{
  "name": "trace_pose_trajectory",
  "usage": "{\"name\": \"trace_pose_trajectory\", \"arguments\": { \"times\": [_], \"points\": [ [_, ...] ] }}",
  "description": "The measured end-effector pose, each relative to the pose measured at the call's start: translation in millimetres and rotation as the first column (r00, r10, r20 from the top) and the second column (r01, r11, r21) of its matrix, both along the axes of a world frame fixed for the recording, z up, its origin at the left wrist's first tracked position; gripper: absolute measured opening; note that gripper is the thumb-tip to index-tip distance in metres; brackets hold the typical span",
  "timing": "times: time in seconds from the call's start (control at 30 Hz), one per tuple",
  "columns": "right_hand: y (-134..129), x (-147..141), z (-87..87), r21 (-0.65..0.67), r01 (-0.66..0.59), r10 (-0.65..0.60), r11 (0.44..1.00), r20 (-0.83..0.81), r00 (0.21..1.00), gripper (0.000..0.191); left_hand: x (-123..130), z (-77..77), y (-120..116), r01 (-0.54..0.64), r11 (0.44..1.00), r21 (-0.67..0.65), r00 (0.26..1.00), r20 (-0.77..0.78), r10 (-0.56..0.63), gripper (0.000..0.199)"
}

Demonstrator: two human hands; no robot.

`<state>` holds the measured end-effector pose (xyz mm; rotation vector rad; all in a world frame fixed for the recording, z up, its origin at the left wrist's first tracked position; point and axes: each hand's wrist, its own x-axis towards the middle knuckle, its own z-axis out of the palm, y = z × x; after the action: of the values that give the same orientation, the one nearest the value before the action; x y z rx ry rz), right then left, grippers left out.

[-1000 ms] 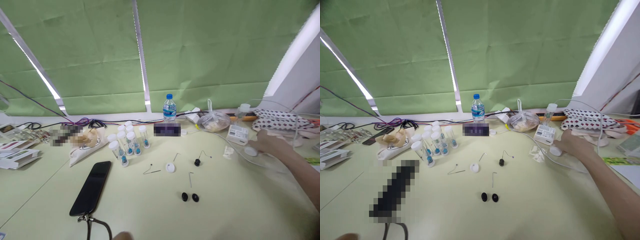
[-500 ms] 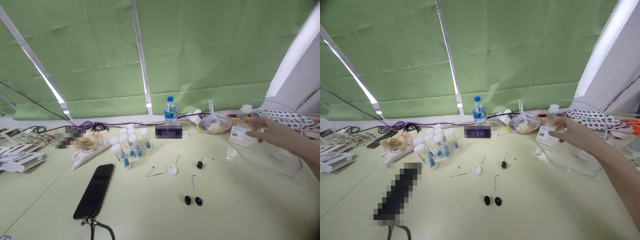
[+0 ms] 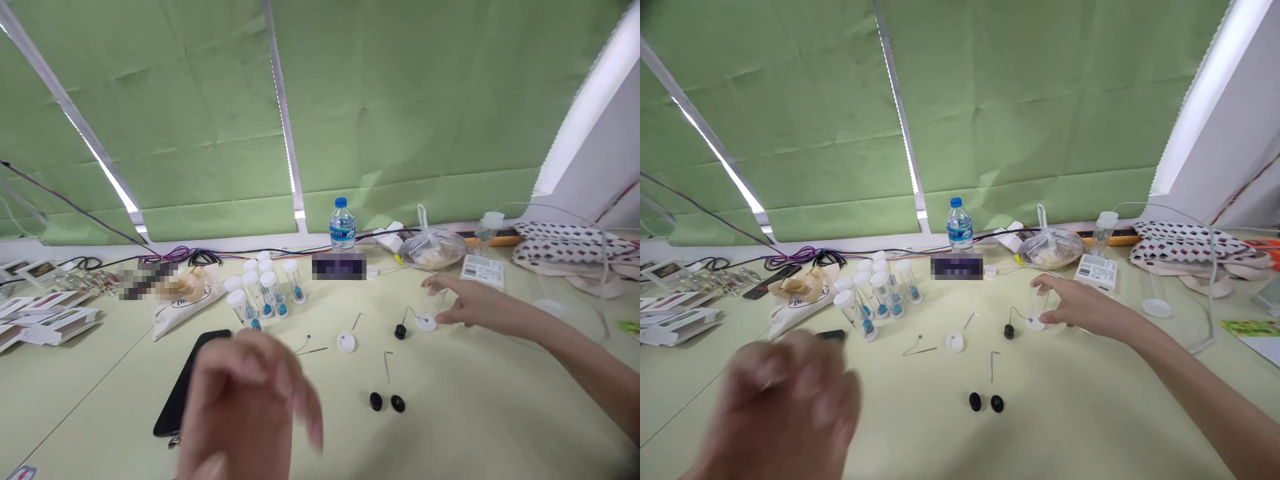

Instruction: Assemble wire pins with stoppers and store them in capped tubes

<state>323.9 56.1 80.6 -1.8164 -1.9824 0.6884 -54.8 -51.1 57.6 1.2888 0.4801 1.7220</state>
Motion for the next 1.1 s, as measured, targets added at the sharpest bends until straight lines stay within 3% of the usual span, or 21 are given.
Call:
{"name": "trace_pose_trajectory", "arguments": {
  "times": [0.1,0.17,0.27,0.33,0.47,0.57,0.63,0.7,0.83,1.0,1.1],
  "points": [
    [-12,1,15.4,0.147,0.067,-0.084,0.987,0.112,0.990,0.043,43,38.8,32,0.067,0.997,-0.028,0.997,-0.040,-0.068,0.013],
    [-22,-9,26.1,0.316,0.047,-0.124,0.948,0.230,0.965,0.030,63,43.1,48,0.070,0.994,-0.086,0.988,-0.134,-0.081,0.009],
    [-30,-37,26.6,0.454,-0.096,-0.054,0.886,0.305,0.951,0.028,84,26.9,70,0.083,0.968,-0.237,0.903,-0.393,-0.174,0.012],
    [-30,-55,13.8,0.426,-0.196,0.021,0.883,0.382,0.924,0.029,98,12.1,86,0.092,0.973,-0.209,0.819,-0.540,-0.194,0.016],
    [-23,-70,-16.8,0.369,-0.211,0.017,0.905,0.463,0.886,0.021,124,-12.2,113,0.087,0.975,-0.205,0.700,-0.683,-0.206,0.030],
    [-22,-68,-16.2,0.342,-0.221,0.051,0.913,0.442,0.896,0.024,137,-24.4,123,0.092,0.965,-0.245,0.636,-0.731,-0.247,0.046],
    [-24,-64,-4.0,0.335,-0.219,0.067,0.916,0.411,0.909,0.026,142,-28.9,126,0.127,0.951,-0.282,0.619,-0.727,-0.298,0.052],
    [-28,-61,11.1,0.321,-0.194,0.073,0.927,0.354,0.932,0.029,146,-30.0,126,0.178,0.927,-0.329,0.638,-0.679,-0.363,0.042],
    [-32,-52,32.7,0.200,-0.071,0.071,0.977,0.007,0.997,0.032,149,-23.2,123,0.299,0.882,-0.365,0.690,-0.555,-0.464,0.015],
    [-33,-34,45.0,0.029,-0.225,0.225,0.974,-0.273,0.935,0.035,148,-7.6,116,0.506,0.775,-0.379,0.669,-0.394,-0.630,0.017],
    [-33,-26,48.7,0.057,-0.203,0.211,0.977,-0.315,0.925,0.037,153,-1.9,117,0.546,0.756,-0.361,0.701,-0.297,-0.648,0.026]
  ]
}}
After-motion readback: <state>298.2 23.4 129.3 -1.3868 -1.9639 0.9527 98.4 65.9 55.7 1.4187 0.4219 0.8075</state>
